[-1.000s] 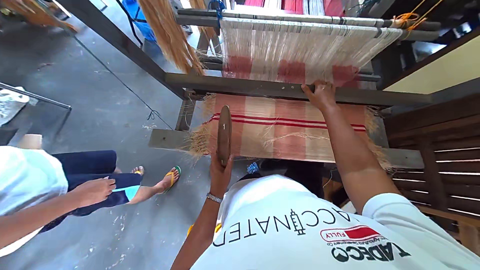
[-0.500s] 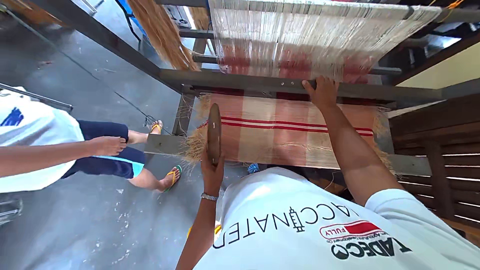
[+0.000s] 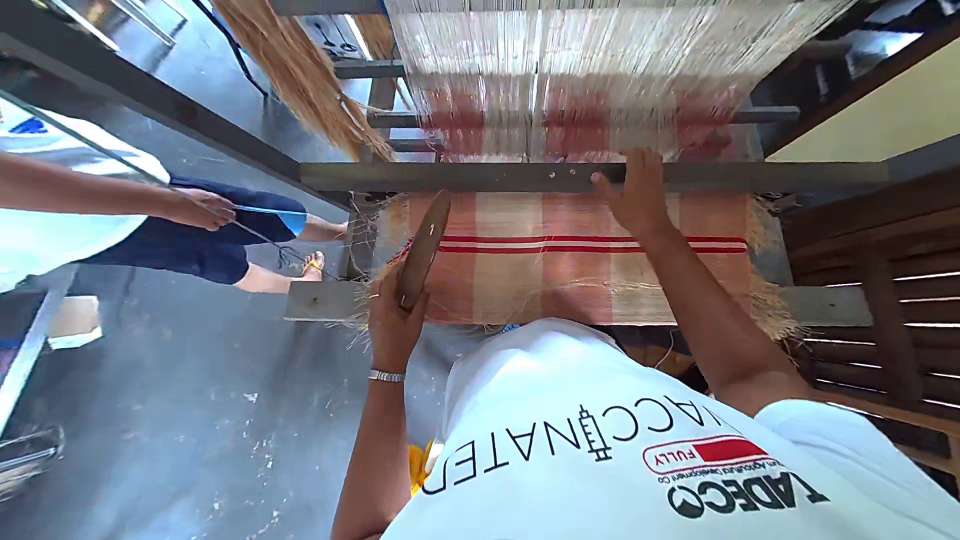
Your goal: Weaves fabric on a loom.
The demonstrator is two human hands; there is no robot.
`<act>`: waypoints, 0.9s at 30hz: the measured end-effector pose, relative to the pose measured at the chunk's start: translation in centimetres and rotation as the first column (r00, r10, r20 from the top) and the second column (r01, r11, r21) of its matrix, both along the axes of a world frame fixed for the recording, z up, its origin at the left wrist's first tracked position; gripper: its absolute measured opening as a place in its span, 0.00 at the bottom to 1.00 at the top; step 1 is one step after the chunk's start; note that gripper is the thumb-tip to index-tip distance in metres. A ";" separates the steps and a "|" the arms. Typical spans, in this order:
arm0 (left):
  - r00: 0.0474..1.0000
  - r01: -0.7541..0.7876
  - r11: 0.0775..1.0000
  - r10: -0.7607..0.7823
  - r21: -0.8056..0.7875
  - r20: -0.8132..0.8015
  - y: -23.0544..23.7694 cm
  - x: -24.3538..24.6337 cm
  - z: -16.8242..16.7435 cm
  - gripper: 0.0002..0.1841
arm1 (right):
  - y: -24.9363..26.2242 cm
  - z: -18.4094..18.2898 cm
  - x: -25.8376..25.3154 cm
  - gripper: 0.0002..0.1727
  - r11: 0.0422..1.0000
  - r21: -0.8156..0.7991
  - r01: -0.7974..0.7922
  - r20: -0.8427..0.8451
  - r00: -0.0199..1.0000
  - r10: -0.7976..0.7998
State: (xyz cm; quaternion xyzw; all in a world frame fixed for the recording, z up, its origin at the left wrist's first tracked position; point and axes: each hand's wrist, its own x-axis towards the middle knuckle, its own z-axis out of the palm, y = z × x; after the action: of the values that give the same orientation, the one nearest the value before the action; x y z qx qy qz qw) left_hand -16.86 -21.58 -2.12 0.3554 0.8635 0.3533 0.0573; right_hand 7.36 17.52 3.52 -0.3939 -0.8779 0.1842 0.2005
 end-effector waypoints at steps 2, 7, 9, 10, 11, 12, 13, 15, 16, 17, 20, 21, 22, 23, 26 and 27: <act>1.000 0.017 0.999 -0.019 -0.049 -0.023 1.2 -0.8 0.7 0.35 | -4.6 -0.4 0.2 0.43 0.977 0.055 -0.204 -0.056 0.977 0.207; 0.975 0.186 0.969 -0.203 -0.162 -0.094 5.2 -2.5 1.9 0.34 | -10.7 -6.6 -0.1 0.49 0.804 -0.152 -0.575 0.288 0.753 0.592; 0.942 0.269 0.933 -0.307 -0.240 -0.136 6.6 -2.8 2.1 0.33 | -10.7 -7.1 1.2 0.30 0.836 -0.251 -0.487 0.383 0.743 0.548; 0.927 0.295 0.909 -0.347 -0.295 -0.143 7.3 -2.8 2.0 0.32 | -10.8 -6.8 2.0 0.22 0.844 -0.282 -0.457 0.442 0.719 0.537; 0.916 0.308 0.884 -0.376 -0.352 -0.143 8.0 -2.6 1.9 0.31 | -11.1 -6.2 2.9 0.19 0.838 -0.326 -0.437 0.495 0.676 0.545; 0.905 0.319 0.860 -0.402 -0.397 -0.142 8.9 -2.5 1.8 0.30 | -11.6 -5.2 3.7 0.19 0.825 -0.387 -0.412 0.535 0.629 0.565; 0.897 0.335 0.842 -0.422 -0.423 -0.130 10.0 -2.3 1.6 0.29 | -12.0 -3.8 4.0 0.19 0.807 -0.461 -0.368 0.569 0.575 0.588; 0.887 0.373 0.817 -0.454 -0.439 -0.091 12.4 -1.8 1.3 0.29 | -12.3 -0.7 3.3 0.19 0.762 -0.594 -0.258 0.598 0.492 0.633; 0.879 0.399 0.816 -0.470 -0.418 -0.078 13.7 -1.5 1.0 0.28 | -12.2 0.5 2.7 0.19 0.735 -0.635 -0.238 0.567 0.503 0.652; 0.873 0.423 0.822 -0.482 -0.381 -0.071 15.1 -1.1 0.6 0.28 | -12.0 1.4 2.3 0.20 0.710 -0.654 -0.260 0.517 0.531 0.671; 0.892 0.389 0.883 -0.432 -0.263 -0.130 18.2 0.5 -1.1 0.28 | -11.2 2.0 1.2 0.21 0.631 -0.641 -0.437 0.336 0.579 0.743; 0.906 0.346 0.906 -0.390 -0.243 -0.163 18.9 1.3 -1.5 0.28 | -10.9 1.9 0.9 0.20 0.610 -0.630 -0.480 0.296 0.578 0.760; 0.914 0.314 0.927 -0.354 -0.207 -0.198 19.3 2.1 -1.4 0.28 | -10.5 1.8 0.5 0.20 0.597 -0.623 -0.506 0.268 0.579 0.770; 0.919 0.306 0.939 -0.335 -0.157 -0.208 19.4 3.1 -0.9 0.26 | -10.1 1.7 0.1 0.19 0.593 -0.620 -0.514 0.246 0.590 0.769; 0.896 0.436 0.897 -0.441 0.075 0.057 17.3 6.1 2.0 0.22 | -8.9 1.7 -1.4 0.19 0.629 -0.616 -0.474 0.197 0.681 0.706; 0.820 0.499 0.855 -0.518 0.141 0.242 16.2 6.6 2.2 0.23 | -8.5 1.6 -1.9 0.19 0.641 -0.614 -0.461 0.173 0.714 0.679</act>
State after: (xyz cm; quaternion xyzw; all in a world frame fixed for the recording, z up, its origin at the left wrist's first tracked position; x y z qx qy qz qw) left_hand -10.30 -5.42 0.12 0.5227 0.7081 0.4008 0.2544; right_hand 5.41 9.03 5.17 -0.1568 -0.8920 0.3907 -0.1645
